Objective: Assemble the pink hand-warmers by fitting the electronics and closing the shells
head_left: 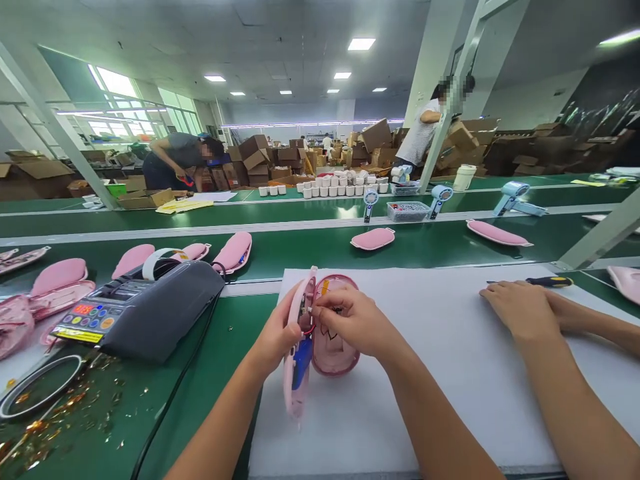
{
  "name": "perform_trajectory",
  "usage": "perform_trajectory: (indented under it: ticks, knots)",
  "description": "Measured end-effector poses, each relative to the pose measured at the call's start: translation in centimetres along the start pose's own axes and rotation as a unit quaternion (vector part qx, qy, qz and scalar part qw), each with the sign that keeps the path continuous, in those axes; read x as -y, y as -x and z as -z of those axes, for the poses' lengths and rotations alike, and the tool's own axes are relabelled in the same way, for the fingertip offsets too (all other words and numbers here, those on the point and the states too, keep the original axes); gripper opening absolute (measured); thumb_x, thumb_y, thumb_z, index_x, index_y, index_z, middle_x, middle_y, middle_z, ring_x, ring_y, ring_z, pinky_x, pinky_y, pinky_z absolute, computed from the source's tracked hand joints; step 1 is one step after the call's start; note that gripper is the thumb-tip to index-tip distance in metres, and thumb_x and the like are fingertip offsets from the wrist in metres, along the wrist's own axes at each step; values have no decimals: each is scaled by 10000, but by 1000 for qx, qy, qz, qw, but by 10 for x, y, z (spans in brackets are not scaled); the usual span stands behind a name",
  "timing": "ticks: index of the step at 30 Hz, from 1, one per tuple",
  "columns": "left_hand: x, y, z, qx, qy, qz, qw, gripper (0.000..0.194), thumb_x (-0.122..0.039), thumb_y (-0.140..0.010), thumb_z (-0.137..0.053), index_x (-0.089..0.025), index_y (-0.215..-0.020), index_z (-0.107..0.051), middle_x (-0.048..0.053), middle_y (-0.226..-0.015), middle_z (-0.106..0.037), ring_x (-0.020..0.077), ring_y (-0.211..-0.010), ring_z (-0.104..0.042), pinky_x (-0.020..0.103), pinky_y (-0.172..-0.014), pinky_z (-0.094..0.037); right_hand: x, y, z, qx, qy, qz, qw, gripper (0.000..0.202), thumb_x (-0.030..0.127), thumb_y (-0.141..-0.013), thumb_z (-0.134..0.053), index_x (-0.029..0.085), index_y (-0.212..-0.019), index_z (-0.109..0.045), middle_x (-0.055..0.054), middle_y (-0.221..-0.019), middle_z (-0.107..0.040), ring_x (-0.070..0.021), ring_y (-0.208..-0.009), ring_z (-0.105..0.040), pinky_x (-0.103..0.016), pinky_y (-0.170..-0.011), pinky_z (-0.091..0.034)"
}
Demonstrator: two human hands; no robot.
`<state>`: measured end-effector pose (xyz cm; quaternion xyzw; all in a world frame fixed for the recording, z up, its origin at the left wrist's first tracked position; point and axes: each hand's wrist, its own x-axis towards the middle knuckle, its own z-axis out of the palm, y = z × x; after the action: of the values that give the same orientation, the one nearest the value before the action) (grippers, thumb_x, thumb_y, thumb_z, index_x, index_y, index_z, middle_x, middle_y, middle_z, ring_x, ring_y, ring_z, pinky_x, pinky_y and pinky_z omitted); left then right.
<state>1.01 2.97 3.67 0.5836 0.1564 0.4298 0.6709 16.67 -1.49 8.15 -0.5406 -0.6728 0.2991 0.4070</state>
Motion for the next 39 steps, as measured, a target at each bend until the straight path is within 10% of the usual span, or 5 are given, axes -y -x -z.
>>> perform_trajectory:
  ticks: [39]
  knots:
    - [9, -3, 1, 7, -22, 12, 1000, 933, -661, -551, -737, -189, -1325, -515, 135, -1293, -573, 358, -1225, -483, 438, -1056, -357, -13, 4, 1, 47, -83, 23, 995, 176, 146, -762, -476, 194, -637, -589, 9, -640, -591, -122, -594, -552, -224, -540, -427]
